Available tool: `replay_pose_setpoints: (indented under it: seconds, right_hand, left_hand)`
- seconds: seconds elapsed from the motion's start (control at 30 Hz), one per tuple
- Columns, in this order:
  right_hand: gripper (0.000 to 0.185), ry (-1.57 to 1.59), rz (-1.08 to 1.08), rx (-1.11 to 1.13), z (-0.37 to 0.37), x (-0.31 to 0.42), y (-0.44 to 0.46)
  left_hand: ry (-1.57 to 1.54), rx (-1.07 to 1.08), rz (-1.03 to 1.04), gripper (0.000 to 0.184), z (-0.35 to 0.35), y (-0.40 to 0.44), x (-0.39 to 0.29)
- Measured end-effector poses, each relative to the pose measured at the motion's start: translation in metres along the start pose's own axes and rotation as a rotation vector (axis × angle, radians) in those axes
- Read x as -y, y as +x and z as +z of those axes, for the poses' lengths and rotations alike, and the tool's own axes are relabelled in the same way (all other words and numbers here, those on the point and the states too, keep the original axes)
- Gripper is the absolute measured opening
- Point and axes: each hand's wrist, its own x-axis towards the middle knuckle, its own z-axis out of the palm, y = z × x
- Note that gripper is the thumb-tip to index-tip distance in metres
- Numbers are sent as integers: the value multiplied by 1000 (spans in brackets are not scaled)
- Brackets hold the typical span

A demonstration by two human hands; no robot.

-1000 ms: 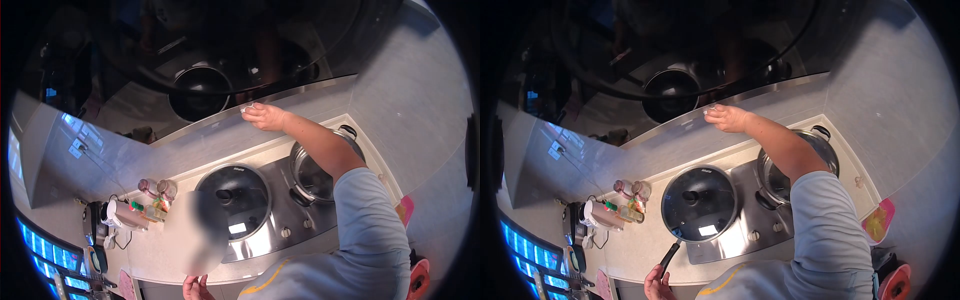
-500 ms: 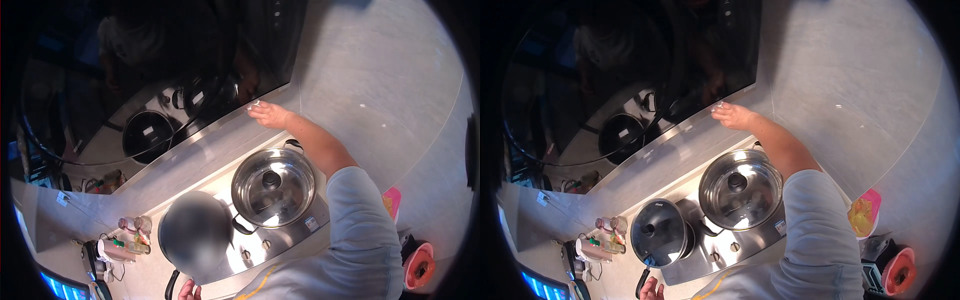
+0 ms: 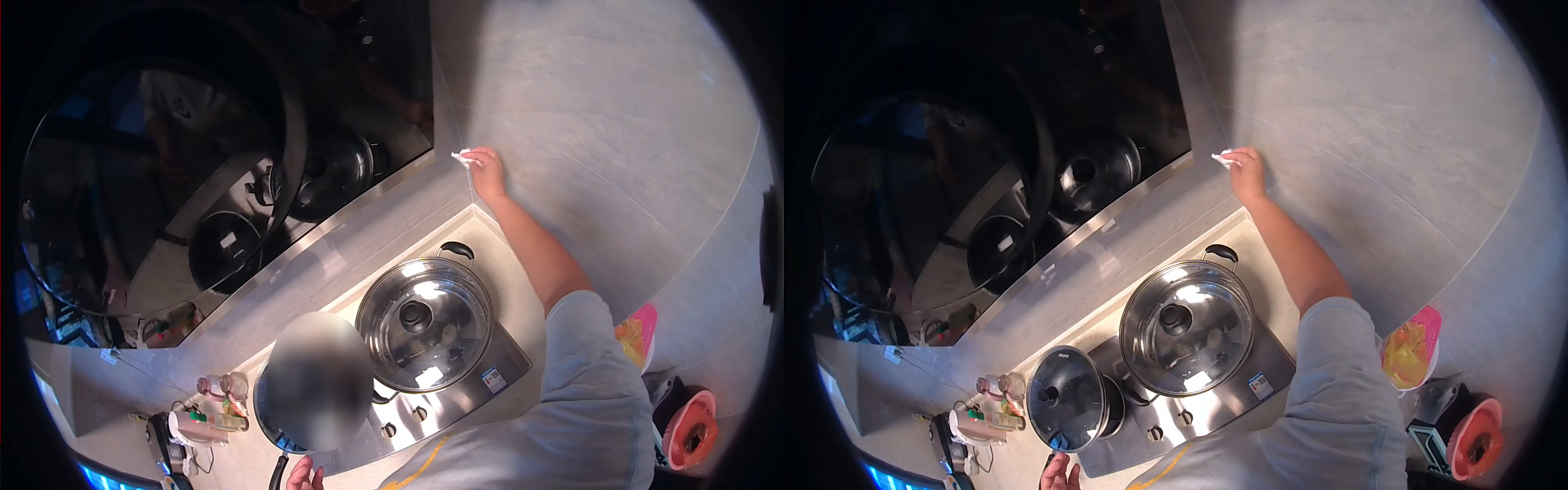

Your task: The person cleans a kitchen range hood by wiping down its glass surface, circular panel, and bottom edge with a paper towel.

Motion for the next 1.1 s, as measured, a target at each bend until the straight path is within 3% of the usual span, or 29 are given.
replay_pose_setpoints:
  seconds: [0.1,0.2,0.3,0.43,0.53,0.67,0.87,1.1]
  right_hand:
    - [28,1077,672,23,16,-10,-20]
    - [34,1427,679,106,21,1,-47]
    - [35,1547,677,170,27,6,-58]
    - [34,1475,684,107,41,0,-59]
    - [36,1339,827,-93,61,2,-48]
    - [42,1442,807,-138,96,14,-21]
    - [46,1535,943,-401,127,49,-19]
    - [41,1390,968,-201,160,98,-51]
  left_hand:
    - [-8,10,-39,30,2,2,5]
    - [9,29,-27,31,5,2,4]
    - [34,28,-46,33,3,1,3]
    - [63,-19,-76,36,0,-5,1]
    - [75,-28,-68,37,-13,-9,10]
    - [49,-37,-63,33,-17,-12,9]
    - [23,-24,-80,31,-44,-16,15]
    - [-34,-40,-130,26,-96,-4,22]
